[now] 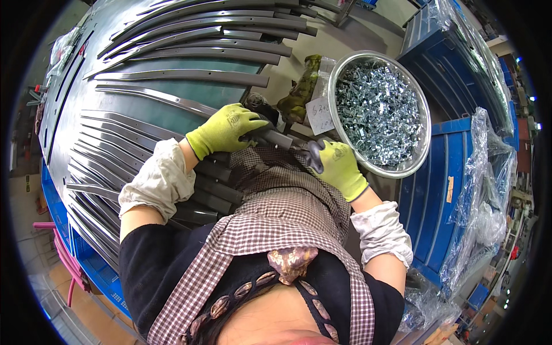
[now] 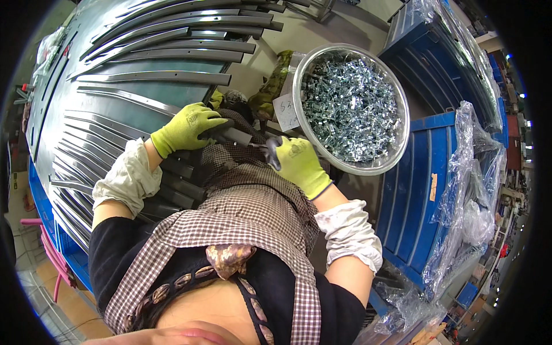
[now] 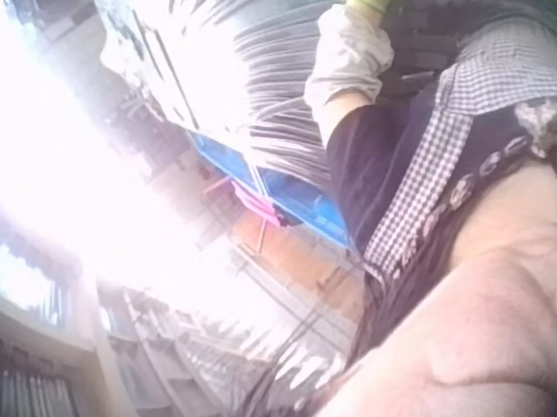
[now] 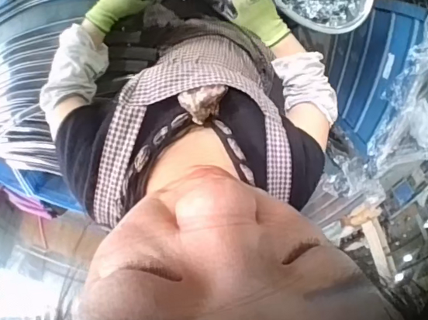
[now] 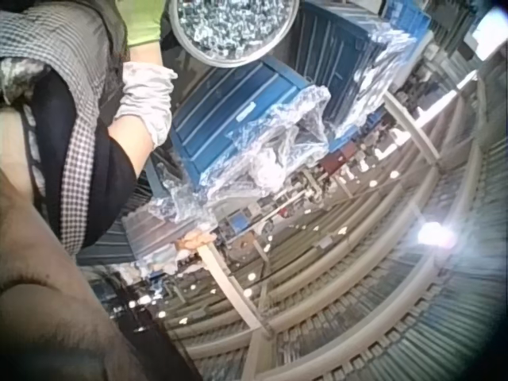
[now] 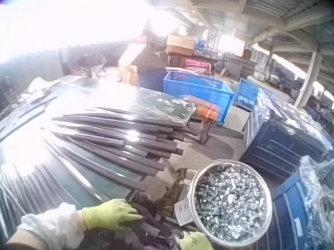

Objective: The person repeatedly picks up long metal bars and uses pliers to attach small metal fasteners from a bowl into pre-drilled holes along the bars. The person works at a table in a warehouse-like setting, handling the bars one at a time and placing the fasteners into the holes.

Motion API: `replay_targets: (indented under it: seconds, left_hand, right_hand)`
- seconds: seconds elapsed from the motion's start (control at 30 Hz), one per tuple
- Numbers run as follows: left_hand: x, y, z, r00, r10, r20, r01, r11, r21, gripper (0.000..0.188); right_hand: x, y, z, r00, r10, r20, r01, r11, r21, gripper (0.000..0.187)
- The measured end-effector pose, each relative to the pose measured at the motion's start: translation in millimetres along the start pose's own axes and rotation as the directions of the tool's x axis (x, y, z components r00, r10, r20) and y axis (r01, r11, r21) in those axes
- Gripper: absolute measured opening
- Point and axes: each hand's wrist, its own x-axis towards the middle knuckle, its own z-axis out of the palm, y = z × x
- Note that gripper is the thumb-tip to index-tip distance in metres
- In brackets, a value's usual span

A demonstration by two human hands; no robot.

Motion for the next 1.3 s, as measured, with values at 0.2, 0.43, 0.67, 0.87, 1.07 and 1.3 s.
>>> replay_targets:
  seconds: [0.2, 0.43, 0.67, 0.87, 1.07, 1.3]
  left_hand:
    - [-21, 4, -18, 0.991, -0.063, -0.121, 0.049, 0.993, -0.111, 0.056]
    - [-68, -27, -34, 0.828, -0.487, -0.276, 0.543, 0.820, 0.181, 0.030]
    - [-54, -27, -44, 0.793, -0.594, -0.131, 0.607, 0.757, 0.243, 0.030]
    - [-17, -68, -23, 0.891, -0.214, -0.400, 0.390, 0.810, 0.437, 0.052]
    - [4, -43, -26, 0.948, -0.216, -0.233, 0.291, 0.884, 0.365, 0.057]
    - [17, -7, 0, 0.975, -0.167, -0.149, 0.207, 0.926, 0.315, 0.057]
  right_hand:
    - [-23, 54, -37, 0.881, 0.410, -0.236, -0.423, 0.906, -0.004, 0.046]
    - [-25, 121, -4, 0.730, 0.680, 0.072, -0.628, 0.708, -0.322, 0.054]
    - [-33, 120, -2, 0.766, 0.639, -0.074, -0.643, 0.762, -0.078, 0.020]
    - [-41, 128, -21, 0.691, 0.665, -0.283, -0.648, 0.743, 0.165, 0.024]
    - [-49, 129, -36, 0.695, 0.599, -0.398, -0.667, 0.744, -0.046, 0.026]
    - [-42, 112, -45, 0.664, 0.685, -0.301, -0.681, 0.720, 0.136, 0.025]
